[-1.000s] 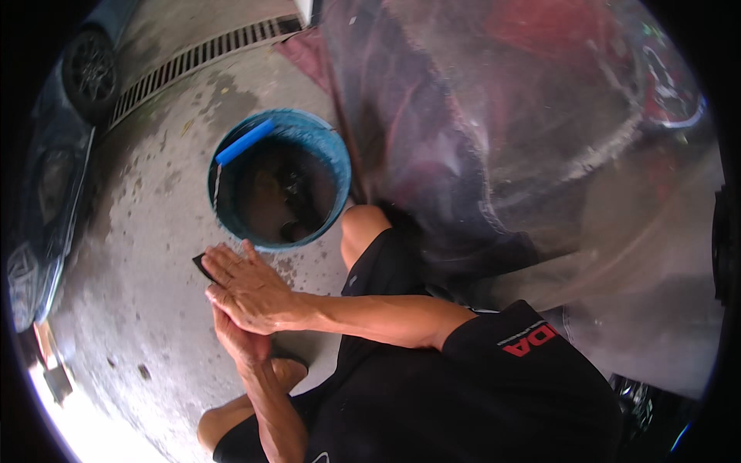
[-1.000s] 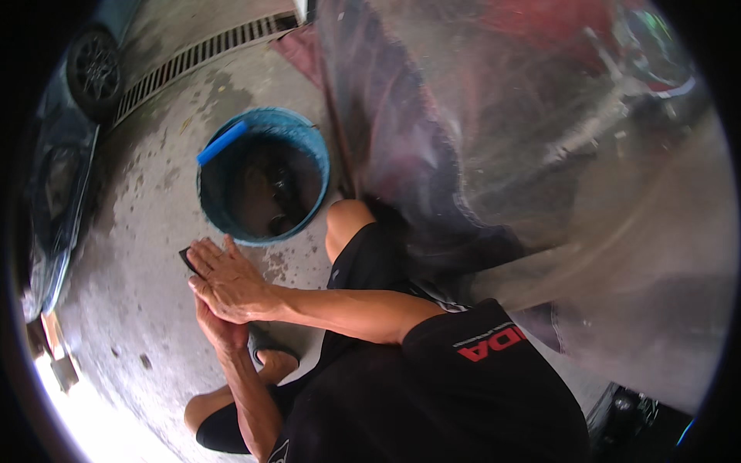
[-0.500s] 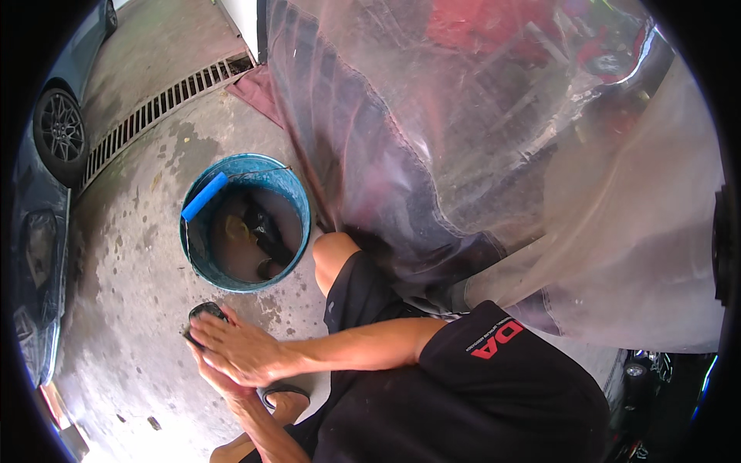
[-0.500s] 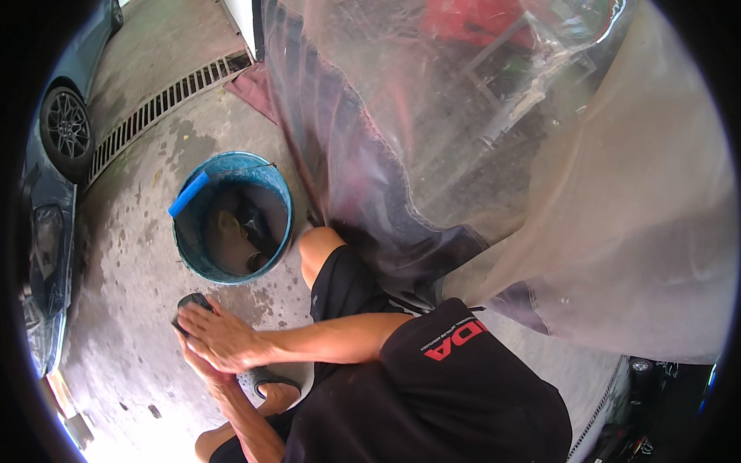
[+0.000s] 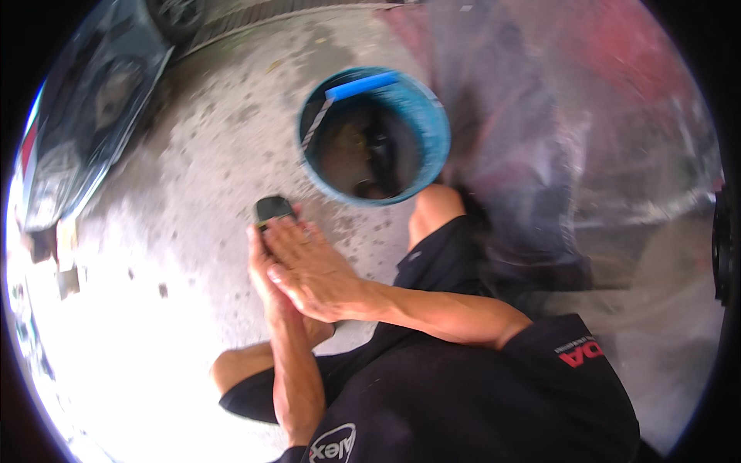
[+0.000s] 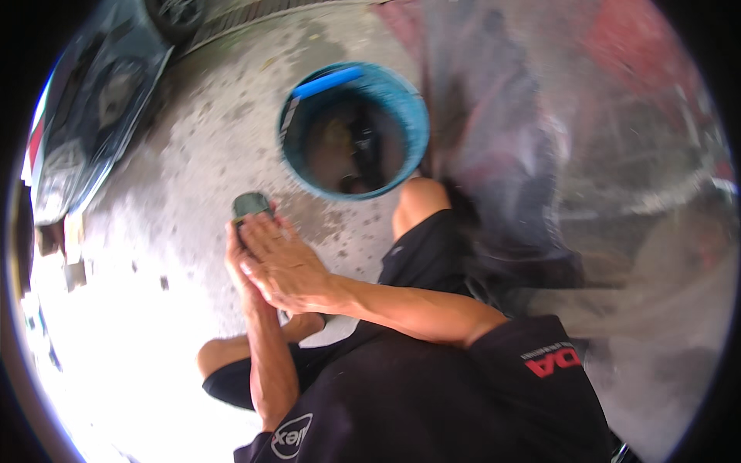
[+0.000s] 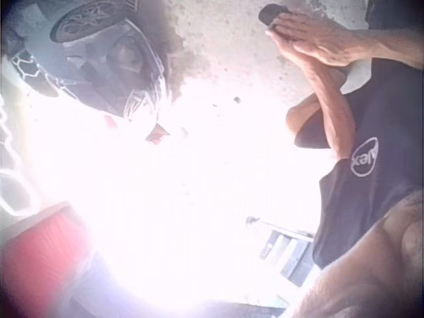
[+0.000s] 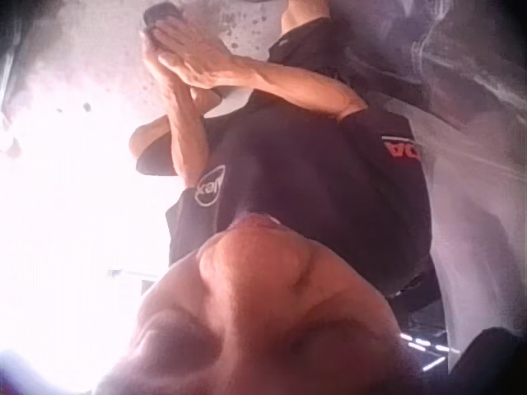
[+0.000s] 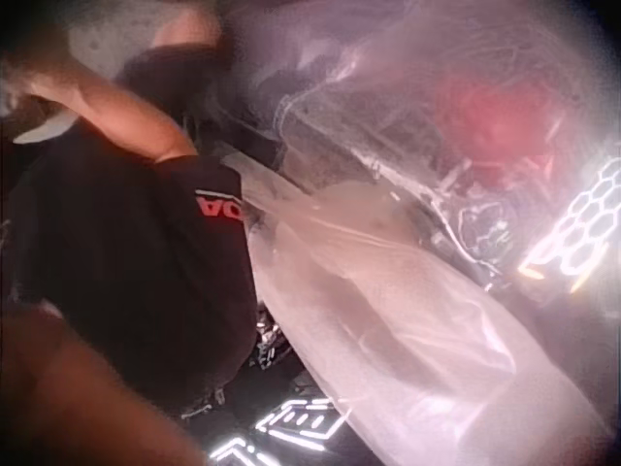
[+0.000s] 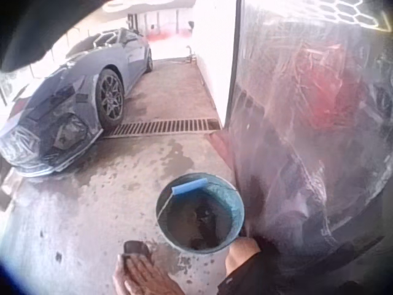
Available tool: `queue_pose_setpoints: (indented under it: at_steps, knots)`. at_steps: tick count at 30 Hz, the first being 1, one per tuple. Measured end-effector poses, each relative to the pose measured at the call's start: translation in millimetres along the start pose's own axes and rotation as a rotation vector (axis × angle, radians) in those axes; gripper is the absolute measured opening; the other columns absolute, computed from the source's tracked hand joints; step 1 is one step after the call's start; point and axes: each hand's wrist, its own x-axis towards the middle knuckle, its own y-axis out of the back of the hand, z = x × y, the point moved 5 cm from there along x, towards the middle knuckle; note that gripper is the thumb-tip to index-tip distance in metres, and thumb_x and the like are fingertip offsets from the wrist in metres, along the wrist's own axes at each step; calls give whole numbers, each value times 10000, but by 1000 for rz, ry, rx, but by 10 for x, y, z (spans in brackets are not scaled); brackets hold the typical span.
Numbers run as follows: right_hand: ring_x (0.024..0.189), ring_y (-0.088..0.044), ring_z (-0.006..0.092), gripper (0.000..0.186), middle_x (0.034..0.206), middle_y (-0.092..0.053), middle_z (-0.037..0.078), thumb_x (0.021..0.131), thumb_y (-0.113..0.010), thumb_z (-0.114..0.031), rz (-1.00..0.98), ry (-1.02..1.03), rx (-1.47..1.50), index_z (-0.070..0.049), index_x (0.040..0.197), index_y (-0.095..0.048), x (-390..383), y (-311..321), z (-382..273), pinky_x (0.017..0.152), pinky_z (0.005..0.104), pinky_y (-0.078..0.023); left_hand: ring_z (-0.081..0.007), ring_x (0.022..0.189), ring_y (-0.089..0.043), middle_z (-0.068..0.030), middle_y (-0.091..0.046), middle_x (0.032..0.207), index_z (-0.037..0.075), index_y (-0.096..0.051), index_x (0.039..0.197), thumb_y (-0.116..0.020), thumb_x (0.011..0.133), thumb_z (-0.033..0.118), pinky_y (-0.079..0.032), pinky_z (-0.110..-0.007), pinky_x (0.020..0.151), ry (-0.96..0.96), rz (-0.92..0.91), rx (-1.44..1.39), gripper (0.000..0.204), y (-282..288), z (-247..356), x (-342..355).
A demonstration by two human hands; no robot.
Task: The person sits on the floor and repeatedly wets and rubs a small black sanding block against their hand and the bucket rim. A coworker wipes the hood of a blue car in the background. The person does not apply the block to the car during the clip.
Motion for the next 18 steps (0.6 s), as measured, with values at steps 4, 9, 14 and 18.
queue_pose_setpoints:
  at_steps: [4, 9, 14, 18]
  knots:
    - [1555, -361, 456, 546, 1636, -437, 286, 1091, -396, -312, -37, -152, -1, 58, 1464, -545, 312, 72, 201, 1253, 659, -227, -286, 1365, -568, -150, -587, 1513, 1, -517, 1508, -433, 1148, 482, -422, -453, 1206, -90, -28, -78, 607, -144, -104, -31]
    - [1550, -352, 485, 617, 1626, -440, 306, 1134, -314, -325, -40, -77, 70, 126, 1528, -461, -19, -7, -52, 1245, 679, -222, -260, 1345, -578, -135, -594, 1500, 13, -504, 1514, -409, 1164, 462, -432, -426, 1197, -42, -28, -63, 577, -26, 56, -103]
    - [1622, -207, 449, 681, 1707, -287, 311, 1159, -231, -377, -131, -45, -12, 124, 1608, -337, 269, 96, 255, 1294, 621, -139, -249, 1296, -602, -143, -646, 1387, -15, -544, 1442, -391, 1162, 492, -471, -411, 1155, -139, -29, -105, 599, -150, -66, -62]
    - [1584, -293, 470, 656, 1649, -403, 312, 1148, -291, -372, -52, -116, 160, 124, 1552, -439, -39, -35, -30, 1282, 639, -165, -245, 1326, -578, -122, -601, 1459, 15, -544, 1465, -402, 1173, 435, -443, -411, 1184, -51, -100, -45, 531, -59, 10, -92]
